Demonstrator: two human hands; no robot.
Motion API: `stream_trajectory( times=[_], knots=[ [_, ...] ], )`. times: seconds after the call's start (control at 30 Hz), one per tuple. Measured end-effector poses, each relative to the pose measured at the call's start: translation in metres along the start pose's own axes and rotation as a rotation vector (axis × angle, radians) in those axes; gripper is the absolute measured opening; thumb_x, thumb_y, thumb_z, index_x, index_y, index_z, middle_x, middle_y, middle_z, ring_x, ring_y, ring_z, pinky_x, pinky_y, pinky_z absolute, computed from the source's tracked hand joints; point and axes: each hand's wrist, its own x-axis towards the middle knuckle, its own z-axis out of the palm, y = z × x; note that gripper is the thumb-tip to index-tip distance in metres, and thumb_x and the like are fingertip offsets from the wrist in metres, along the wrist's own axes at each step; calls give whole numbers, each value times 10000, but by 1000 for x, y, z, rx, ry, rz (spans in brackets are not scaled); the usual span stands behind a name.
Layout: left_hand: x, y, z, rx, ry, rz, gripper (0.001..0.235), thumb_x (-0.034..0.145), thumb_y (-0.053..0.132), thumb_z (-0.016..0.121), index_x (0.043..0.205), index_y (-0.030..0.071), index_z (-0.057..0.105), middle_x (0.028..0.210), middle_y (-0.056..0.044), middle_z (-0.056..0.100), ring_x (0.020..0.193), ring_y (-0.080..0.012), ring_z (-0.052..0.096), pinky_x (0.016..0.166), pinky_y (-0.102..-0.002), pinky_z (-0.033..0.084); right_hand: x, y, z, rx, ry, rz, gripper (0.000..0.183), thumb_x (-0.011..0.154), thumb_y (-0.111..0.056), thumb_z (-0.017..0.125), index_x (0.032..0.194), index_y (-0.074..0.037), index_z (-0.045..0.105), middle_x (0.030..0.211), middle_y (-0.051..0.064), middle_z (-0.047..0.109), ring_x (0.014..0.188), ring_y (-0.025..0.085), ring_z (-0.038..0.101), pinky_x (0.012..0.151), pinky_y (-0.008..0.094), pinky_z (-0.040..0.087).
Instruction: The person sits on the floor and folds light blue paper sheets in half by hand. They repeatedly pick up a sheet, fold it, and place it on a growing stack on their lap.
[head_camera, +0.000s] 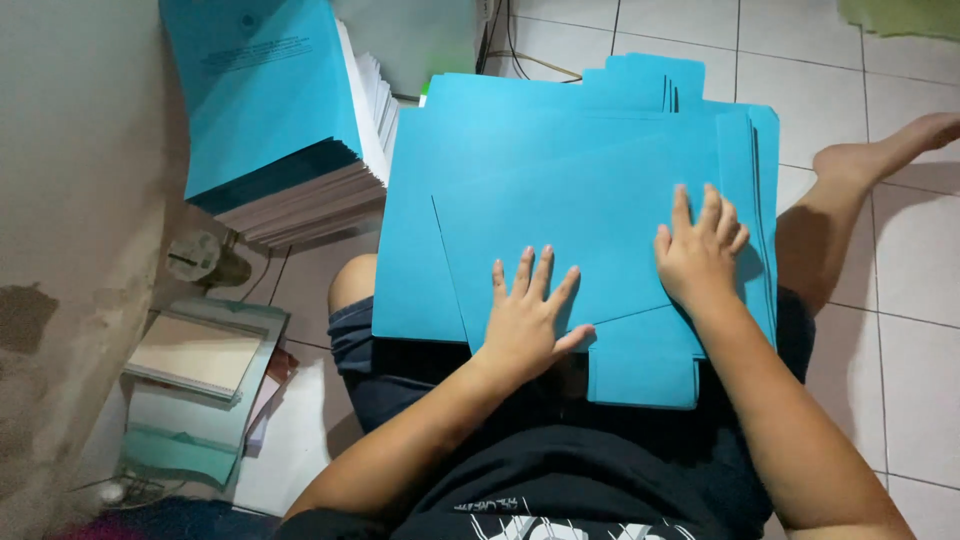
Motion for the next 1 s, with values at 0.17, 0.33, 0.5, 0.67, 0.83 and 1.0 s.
stream_trajectory(
  times=[0.17,0.33,0.5,0.67,0.83,1.0],
  knots=[
    [27,-25,4,24,-207,-167,839,945,737,421,1619,247,319,1691,-198,218,1577,-415,140,1169,-764,36,-30,-44,-18,-33,-248,-460,665,1034,-541,368,1633,-258,310,1695,185,253,1572,386,207,1210,607,157],
    [53,-94,-10,97,-113,-380,838,963,723,388,1611,193,342,1663,-226,273,1563,-417,194,1199,-717,84,-19,-27,-30,-11,-372,-386,770,984,-692,360,1643,-306,265,1733,91,191,1588,321,178,1268,534,123],
    [61,-103,-6,134,-112,-417,841,977,693,355,1616,147,323,1665,-249,254,1565,-444,172,1225,-676,32,35,1,-9,32,-374,-160,807,1010,-713,313,1670,-263,200,1739,108,140,1599,323,114,1285,542,97],
    [73,-84,10,182,-95,-363,777,966,606,396,1605,166,359,1650,-316,238,1527,-573,136,1222,-690,16,69,-78,27,-51,-173,-382,771,1073,-585,349,1616,-37,353,1662,212,353,1551,335,307,1257,511,176],
    [76,-87,17,180,2,-202,670,952,425,430,1588,214,413,1636,-281,315,1517,-527,238,1184,-699,174,77,-127,29,25,-182,-584,730,1046,-559,357,1622,-109,341,1674,142,339,1543,324,312,1234,505,252],
    [75,-85,7,110,-32,-312,715,956,466,418,1593,144,387,1650,-266,303,1555,-413,242,1210,-653,147,104,-65,17,74,-260,-350,773,1068,-560,339,1639,-45,271,1703,172,267,1573,317,241,1276,469,163]
  ],
)
